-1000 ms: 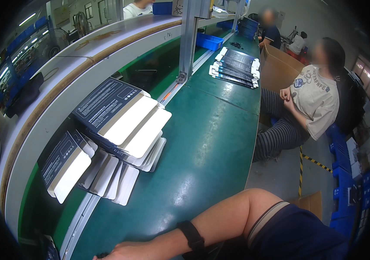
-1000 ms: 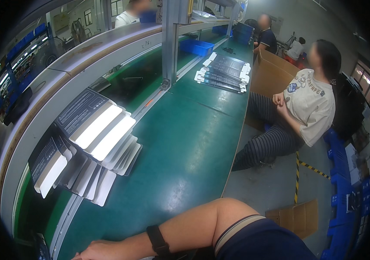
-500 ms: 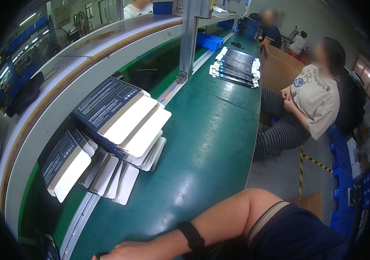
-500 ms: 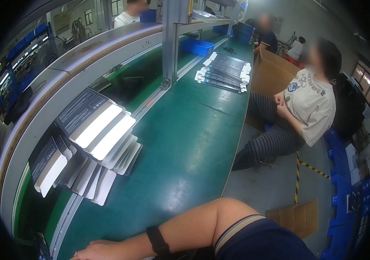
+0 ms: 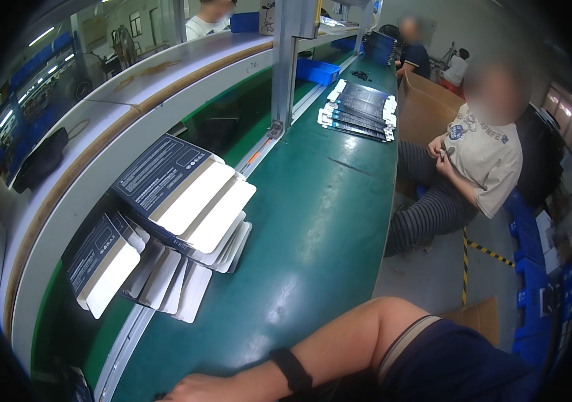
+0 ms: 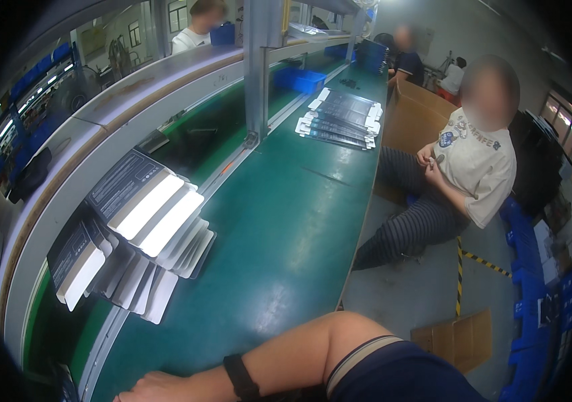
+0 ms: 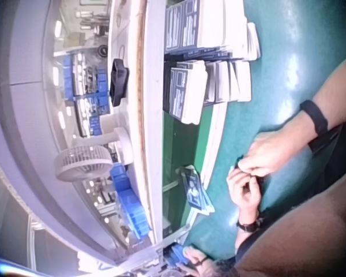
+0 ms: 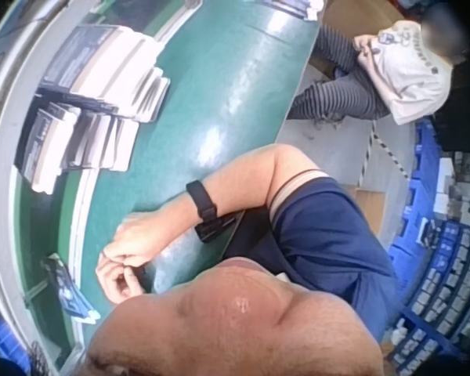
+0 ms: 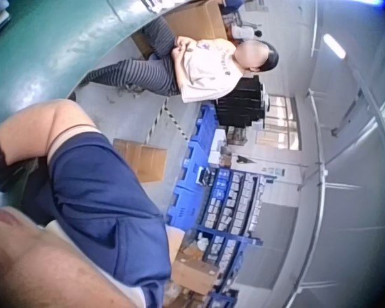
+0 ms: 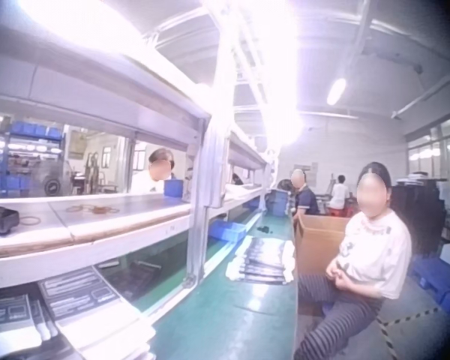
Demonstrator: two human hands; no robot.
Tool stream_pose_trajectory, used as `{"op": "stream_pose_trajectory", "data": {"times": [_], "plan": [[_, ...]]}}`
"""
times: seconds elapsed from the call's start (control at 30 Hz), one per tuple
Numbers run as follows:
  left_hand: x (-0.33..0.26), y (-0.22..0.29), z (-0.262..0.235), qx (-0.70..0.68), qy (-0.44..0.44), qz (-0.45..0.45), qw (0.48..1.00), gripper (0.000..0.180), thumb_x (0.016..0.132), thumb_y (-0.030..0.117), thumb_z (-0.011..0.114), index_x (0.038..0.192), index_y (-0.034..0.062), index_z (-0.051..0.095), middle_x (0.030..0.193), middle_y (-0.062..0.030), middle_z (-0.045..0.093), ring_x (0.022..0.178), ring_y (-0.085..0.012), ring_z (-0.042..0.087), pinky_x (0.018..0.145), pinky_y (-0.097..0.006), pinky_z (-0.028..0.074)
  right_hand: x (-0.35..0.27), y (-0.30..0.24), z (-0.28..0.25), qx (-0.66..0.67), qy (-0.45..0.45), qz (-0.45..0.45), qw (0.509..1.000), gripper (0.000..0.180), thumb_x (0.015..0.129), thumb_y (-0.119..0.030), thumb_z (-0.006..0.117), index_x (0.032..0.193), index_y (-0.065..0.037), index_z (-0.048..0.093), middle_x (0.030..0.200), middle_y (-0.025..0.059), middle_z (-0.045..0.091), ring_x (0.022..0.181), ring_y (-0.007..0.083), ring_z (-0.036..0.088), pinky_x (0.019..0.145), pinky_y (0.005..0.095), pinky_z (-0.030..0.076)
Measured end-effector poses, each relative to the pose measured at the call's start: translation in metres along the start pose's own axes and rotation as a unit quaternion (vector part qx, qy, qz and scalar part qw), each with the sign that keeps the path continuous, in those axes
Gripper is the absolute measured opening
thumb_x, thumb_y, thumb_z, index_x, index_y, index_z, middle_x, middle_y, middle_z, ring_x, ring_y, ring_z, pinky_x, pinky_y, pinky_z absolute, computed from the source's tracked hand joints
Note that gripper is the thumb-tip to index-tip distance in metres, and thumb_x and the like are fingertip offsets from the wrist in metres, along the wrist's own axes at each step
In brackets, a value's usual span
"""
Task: Sorting and inspecting small black rubber rings at an industrial assembly line workbench.
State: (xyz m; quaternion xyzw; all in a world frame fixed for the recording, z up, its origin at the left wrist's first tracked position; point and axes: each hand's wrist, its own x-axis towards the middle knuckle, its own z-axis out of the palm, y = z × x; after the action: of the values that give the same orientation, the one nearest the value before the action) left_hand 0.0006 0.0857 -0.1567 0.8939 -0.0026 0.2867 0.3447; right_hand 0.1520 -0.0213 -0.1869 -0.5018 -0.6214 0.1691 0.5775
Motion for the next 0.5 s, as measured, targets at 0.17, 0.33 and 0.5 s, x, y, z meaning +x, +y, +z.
{"op": "stream_pose_trajectory", "data": {"times": [0.17,0.33,0.5], "plan": [[-0.011,-0.005,0.001,0.018,0.002,-0.005,1.000,0.010,0.089,0.007,0.062,0.089,-0.0010,0.056,0.093,-0.0133,0.054,0.091,-0.0283,0.056,0.083,-0.039,0.047,0.001,-0.006,-0.006,0.000,0.005,0.045,0.999,0.014,0.083,-0.018,0.064,0.077,-0.011,0.055,0.065,0.0122,0.062,0.059,0.0342,0.062,0.051,0.0435,0.047],[-0.022,-0.016,0.000,-0.034,-0.006,-0.047,0.998,0.013,0.093,0.005,0.057,0.103,-0.0009,0.053,0.109,-0.0130,0.050,0.102,-0.0262,0.056,0.089,-0.037,0.049,0.004,-0.010,-0.014,0.153,-0.041,0.108,0.981,0.012,0.082,-0.016,0.066,0.081,-0.009,0.056,0.074,0.0121,0.065,0.068,0.0308,0.066,0.058,0.0405,0.051],[-0.029,-0.019,0.000,-0.054,-0.004,-0.078,0.995,0.017,0.093,0.005,0.057,0.108,-0.0018,0.053,0.113,-0.0131,0.049,0.103,-0.0252,0.058,0.090,-0.036,0.050,0.002,-0.001,-0.005,0.176,-0.033,0.097,0.979,0.010,0.082,-0.014,0.065,0.084,-0.008,0.057,0.081,0.0124,0.067,0.074,0.0294,0.067,0.063,0.0390,0.052]]}}
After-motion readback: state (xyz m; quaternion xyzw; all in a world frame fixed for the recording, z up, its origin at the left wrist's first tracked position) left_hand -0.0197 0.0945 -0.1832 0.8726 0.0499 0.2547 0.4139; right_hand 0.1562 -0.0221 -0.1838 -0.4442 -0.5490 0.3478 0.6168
